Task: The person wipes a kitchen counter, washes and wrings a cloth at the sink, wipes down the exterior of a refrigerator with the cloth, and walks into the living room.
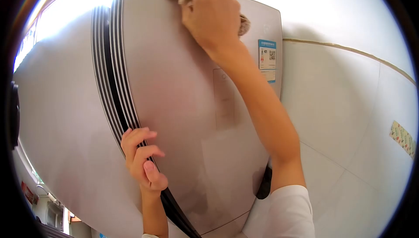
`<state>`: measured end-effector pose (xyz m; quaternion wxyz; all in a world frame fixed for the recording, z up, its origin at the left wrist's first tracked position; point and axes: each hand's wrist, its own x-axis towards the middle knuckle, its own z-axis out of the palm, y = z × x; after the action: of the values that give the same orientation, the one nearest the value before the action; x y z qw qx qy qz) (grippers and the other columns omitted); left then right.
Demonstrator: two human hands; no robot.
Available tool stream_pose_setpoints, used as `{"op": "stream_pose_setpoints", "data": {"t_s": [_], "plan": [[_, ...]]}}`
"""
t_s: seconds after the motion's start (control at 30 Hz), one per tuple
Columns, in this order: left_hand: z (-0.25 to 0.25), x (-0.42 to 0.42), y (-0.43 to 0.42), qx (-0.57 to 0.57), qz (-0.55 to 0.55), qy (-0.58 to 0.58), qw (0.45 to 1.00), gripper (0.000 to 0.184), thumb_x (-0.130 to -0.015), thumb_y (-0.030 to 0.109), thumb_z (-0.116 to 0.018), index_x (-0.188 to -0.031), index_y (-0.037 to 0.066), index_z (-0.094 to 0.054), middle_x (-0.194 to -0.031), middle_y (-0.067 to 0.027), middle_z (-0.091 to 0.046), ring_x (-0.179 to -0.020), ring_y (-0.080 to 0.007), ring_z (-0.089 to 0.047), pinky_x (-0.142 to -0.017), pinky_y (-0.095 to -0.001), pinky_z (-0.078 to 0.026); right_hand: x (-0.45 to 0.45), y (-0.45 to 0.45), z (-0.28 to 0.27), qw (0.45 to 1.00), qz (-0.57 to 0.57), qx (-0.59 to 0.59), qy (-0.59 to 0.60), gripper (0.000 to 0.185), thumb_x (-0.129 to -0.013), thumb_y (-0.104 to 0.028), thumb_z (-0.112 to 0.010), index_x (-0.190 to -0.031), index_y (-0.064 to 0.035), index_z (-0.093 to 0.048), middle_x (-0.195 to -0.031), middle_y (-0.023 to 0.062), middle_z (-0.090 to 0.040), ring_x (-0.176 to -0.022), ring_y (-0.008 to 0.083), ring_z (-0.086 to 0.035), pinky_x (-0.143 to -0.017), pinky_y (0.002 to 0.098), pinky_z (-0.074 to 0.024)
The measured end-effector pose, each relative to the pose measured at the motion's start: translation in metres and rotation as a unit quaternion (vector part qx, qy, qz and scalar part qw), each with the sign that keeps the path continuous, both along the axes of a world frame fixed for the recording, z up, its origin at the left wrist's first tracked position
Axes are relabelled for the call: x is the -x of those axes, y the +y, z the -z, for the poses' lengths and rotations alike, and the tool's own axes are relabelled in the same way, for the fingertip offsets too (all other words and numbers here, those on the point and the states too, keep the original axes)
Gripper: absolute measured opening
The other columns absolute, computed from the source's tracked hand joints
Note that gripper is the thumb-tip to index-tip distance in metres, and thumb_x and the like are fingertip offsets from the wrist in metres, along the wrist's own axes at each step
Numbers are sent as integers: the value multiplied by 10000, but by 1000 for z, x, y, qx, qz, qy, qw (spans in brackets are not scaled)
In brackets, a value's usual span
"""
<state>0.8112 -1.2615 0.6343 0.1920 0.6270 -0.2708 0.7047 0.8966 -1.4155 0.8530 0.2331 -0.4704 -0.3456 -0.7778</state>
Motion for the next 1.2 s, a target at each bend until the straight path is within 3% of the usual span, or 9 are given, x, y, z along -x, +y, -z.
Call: {"op": "stream_pose_setpoints", "data": {"t_s": [0.17, 0.27, 0.37, 0.4, 0.73, 0.83, 0.97, 1.03, 1.2], "plan": [[1, -3, 0, 10, 17, -17, 1000, 267, -824, 220, -383, -631, 59, -474, -890, -128, -597, -827, -288, -544, -899, -451, -376, 1, -2, -10, 997, -10, 65, -26, 130, -875, -104, -543, -819, 11, -568, -850, 160, -573, -798, 350, -593, -705, 421, -485], [-1, -1, 5, -8, 30, -20, 999, 252, -817, 200, -401, -619, 58, -466, -867, -123, -586, -806, -280, -527, -828, -434, -388, -21, -30, -6, 995, 81, 40, 43, 170, -834, -155, -657, -949, -31, -645, -930, 29, -642, -793, 234, -636, -672, 320, -500], [0, -2, 4, -21, 45, -25, 998, 245, -811, 186, -415, -601, 64, -446, -861, -123, -579, -803, -271, -516, -770, -414, -387, -16, -8, -10, 995, 92, 29, -22, 170, -830, -142, -666, -954, -30, -638, -925, 31, -637, -785, 223, -634, -658, 315, -501], [1, -2, 3, -24, 33, -23, 999, 250, -809, 186, -417, -591, 65, -437, -859, -123, -577, -800, -269, -512, -752, -407, -390, 4, 3, -15, 996, 28, 80, -11, 132, -881, -106, -539, -823, 10, -568, -851, 156, -572, -798, 348, -596, -697, 419, -487], [0, -3, 3, -15, 51, -27, 998, 268, -799, 193, -437, -571, 56, -415, -822, -121, -560, -773, -260, -490, -673, -345, -384, 3, -12, -1, 996, 40, 75, -7, 94, -851, -79, -562, -879, 6, -592, -861, 142, -579, -795, 338, -597, -681, 414, -486], [2, 0, 4, -6, 55, -19, 998, 262, -791, 190, -438, -568, 55, -421, -818, -121, -559, -764, -258, -490, -662, -348, -386, 8, 1, -20, 992, 33, 103, -67, 84, -843, -64, -559, -881, 3, -592, -860, 141, -579, -801, 334, -596, -685, 412, -485], [4, -4, 7, 3, 83, -28, 996, 255, -789, 190, -438, -570, 60, -432, -812, -118, -559, -753, -258, -488, -661, -349, -386, -5, -16, -6, 990, 44, 130, -19, 141, -893, -107, -511, -896, 9, -590, -860, 163, -580, -813, 339, -601, -693, 420, -490], [4, -3, 8, -12, 75, -37, 996, 248, -787, 183, -433, -572, 60, -440, -811, -119, -557, -731, -254, -482, -661, -355, -386, -14, -21, 7, 996, 66, 59, 9, 160, -833, -123, -657, -968, -40, -636, -921, 37, -636, -775, 223, -629, -638, 315, -500], [4, -1, 5, -11, 56, -35, 998, 237, -800, 173, -426, -594, 57, -440, -813, -125, -551, -724, -250, -475, -656, -356, -381, -24, 12, -26, 994, -22, 110, -6, 163, -842, -185, -591, -923, -55, -646, -906, 104, -630, -774, 283, -626, -681, 376, -508]]}}
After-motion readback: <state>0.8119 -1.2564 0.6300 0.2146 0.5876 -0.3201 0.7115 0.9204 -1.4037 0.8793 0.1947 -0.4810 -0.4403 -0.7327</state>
